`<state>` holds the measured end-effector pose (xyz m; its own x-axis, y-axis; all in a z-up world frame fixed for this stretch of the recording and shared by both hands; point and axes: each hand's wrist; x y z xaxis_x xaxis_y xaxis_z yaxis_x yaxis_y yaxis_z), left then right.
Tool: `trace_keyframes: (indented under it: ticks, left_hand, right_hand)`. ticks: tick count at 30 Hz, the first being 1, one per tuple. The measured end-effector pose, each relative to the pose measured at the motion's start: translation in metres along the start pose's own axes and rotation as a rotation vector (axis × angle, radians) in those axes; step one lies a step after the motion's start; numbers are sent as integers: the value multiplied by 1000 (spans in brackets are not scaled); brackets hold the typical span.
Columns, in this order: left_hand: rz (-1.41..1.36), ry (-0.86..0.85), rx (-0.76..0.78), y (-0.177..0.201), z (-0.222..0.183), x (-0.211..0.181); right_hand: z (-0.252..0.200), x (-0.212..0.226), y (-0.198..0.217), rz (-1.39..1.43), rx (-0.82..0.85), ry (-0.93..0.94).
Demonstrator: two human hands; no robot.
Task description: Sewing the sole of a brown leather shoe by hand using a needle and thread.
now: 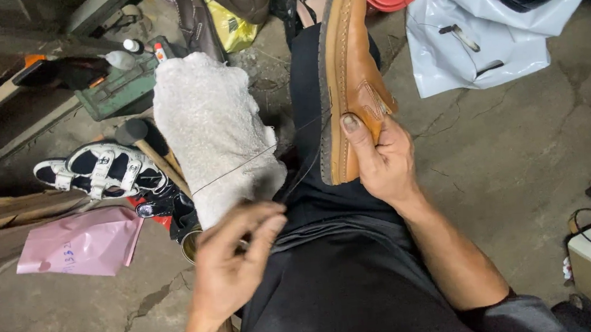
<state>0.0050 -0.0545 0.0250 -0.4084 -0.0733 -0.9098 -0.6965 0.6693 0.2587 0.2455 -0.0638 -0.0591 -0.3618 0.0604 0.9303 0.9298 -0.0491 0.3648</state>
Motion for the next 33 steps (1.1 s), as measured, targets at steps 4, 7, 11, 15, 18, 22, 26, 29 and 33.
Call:
trace_keyframes:
  ticks: [4,7,11,15,18,22,26,29,33]
  left_hand:
    - [134,-69,-432,21,10,-3]
    - [160,-77,-575,26,20,17]
    - [205,-173,-474,23,32,25]
    - [292,-92,-380,13,29,26]
    - [356,-29,-381,10,32,16]
    - [141,-109,-374,15,20,1]
    - [-499,-438,-6,11,-16,1]
    - [-36,22,262,4,-6,-1]
    - [666,56,19,1,7,30]
  right_hand:
    - [-2,4,-1,-35,55,-35]
    - [-4,13,-3,-45,100,-64]
    - [-18,-11,-9,100,-15,7]
    - [-9,20,-1,96,18,-18]
    - [-11,8,-6,119,33,-2]
    - [2,26,-2,8,94,15]
    - [12,18,-1,-147,76,-105]
    - [13,13,3,-94,45,-79]
    - [8,19,3,-134,70,-119]
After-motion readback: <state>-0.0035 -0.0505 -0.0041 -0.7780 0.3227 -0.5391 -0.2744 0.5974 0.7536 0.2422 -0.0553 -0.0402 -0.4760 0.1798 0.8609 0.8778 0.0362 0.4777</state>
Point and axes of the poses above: each hand's wrist, its own z-axis towards the middle knuckle, its own y-axis out of the back of the hand, x = y × z, and after that the axes turned 13 degrees about x, right-handed
